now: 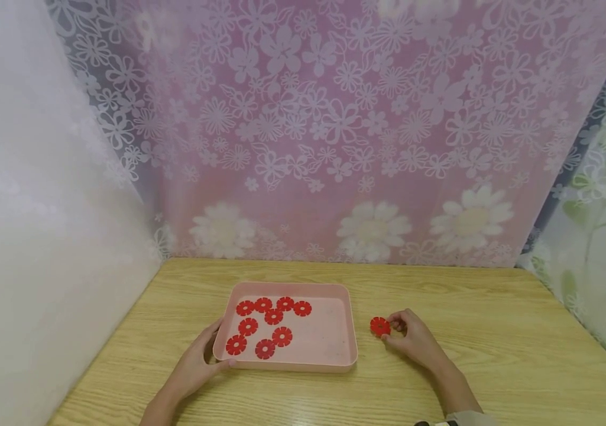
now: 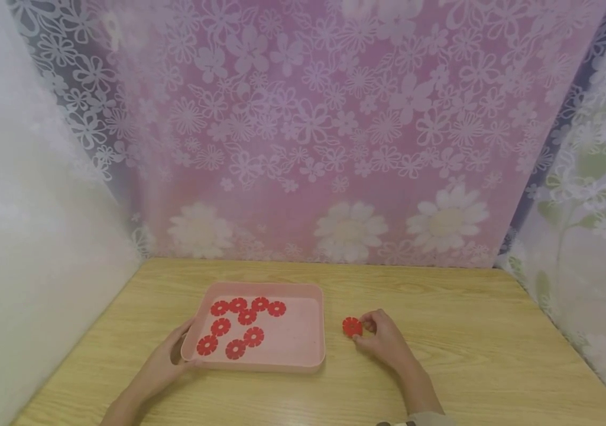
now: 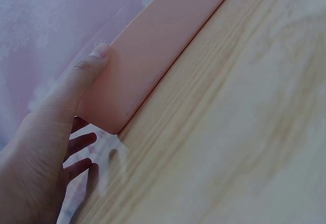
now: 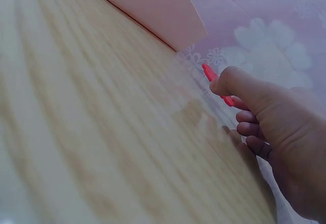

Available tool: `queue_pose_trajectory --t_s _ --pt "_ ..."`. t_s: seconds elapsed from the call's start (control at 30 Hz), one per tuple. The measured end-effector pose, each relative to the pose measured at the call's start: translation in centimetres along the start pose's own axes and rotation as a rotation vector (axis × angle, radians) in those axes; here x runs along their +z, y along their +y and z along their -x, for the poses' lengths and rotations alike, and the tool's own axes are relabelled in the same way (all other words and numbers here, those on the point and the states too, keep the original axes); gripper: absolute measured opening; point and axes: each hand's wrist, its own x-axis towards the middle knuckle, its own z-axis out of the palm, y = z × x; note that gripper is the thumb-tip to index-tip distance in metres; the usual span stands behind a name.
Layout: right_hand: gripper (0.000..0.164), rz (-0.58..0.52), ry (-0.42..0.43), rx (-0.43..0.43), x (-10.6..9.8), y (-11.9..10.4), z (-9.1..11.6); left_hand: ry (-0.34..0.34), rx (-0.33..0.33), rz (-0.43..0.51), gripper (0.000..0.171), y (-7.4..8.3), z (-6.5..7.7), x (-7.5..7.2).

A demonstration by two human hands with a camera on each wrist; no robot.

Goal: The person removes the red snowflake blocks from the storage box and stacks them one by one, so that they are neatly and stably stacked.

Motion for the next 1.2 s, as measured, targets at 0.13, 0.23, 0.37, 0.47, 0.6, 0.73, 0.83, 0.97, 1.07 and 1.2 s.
queue_pose_trajectory --t_s 0.13,0.23,0.37,0.47,0.6,0.73,0.83,0.97,1.07,1.2 --pt "0.033 0.015 0.011 0.003 -0.01 -0.01 0.02 -0.01 -0.007 0.018 0.095 0.03 -0.06 0.02" --pt "0.033 0.019 0.008 0.027 -0.05 -0.01 0.01 -0.01 -0.008 0.02 0.095 0.02 -0.1 0.04" --pt "0.034 0.003 -0.009 0.071 -0.15 -0.05 0.0 -0.003 -0.005 0.002 0.095 0.0 -0.12 0.07" --pt "0.034 -0.005 -0.018 0.089 -0.21 -0.02 -0.01 -0.002 -0.007 -0.006 0.094 -0.02 -0.11 0.09" --pt "0.034 -0.002 -0.022 0.102 -0.19 0.09 -0.06 0.0 -0.012 -0.001 0.093 -0.04 -0.06 0.11" --pt "0.034 -0.002 -0.026 0.107 -0.18 0.15 -0.08 -0.004 -0.022 0.009 0.093 0.02 0.01 0.09" --pt "0.034 0.001 -0.033 0.107 -0.21 0.15 -0.09 -0.005 -0.024 0.012 0.093 0.07 0.04 0.06" --pt "0.033 0.008 -0.041 0.11 -0.25 0.11 -0.11 -0.004 -0.022 0.016 0.093 0.08 0.0 0.05" --pt "0.032 0.008 -0.045 0.113 -0.29 0.02 -0.11 -0.003 -0.023 0.016 0.094 0.12 -0.02 0.07" --pt "0.031 0.009 -0.049 0.115 -0.35 -0.08 -0.1 -0.004 -0.025 0.014 0.094 0.17 -0.01 0.09"
